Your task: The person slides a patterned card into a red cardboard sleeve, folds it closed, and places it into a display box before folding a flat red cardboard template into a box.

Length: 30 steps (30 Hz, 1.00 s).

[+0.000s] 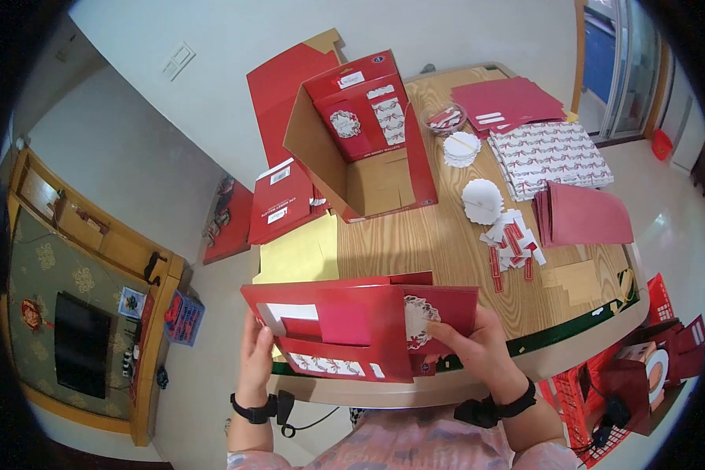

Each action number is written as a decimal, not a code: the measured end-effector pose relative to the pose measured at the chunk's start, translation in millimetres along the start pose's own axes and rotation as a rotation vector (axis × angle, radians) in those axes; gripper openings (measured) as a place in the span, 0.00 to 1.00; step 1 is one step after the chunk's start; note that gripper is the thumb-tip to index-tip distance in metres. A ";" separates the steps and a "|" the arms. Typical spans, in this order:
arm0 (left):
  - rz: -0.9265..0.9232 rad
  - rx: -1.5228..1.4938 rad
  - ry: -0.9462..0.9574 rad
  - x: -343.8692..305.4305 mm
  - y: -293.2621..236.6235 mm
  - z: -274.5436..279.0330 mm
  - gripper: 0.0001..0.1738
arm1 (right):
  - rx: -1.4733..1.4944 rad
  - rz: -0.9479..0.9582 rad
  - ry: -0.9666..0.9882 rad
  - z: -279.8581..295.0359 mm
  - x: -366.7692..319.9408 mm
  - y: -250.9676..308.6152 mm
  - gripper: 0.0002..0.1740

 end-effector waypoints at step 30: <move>0.088 -0.242 -0.089 -9.8 -1.0 -18.3 0.10 | 0.031 0.094 -0.100 14.0 6.1 -5.8 0.14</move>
Point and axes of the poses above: each hand's wrist, its own x-axis towards the middle knuckle, its own z-axis out of the back of the hand, y = z × x, the point moved 8 cm from there along x, towards the middle knuckle, and after that the axes turned 9 degrees about -z, right-handed, at the moved point
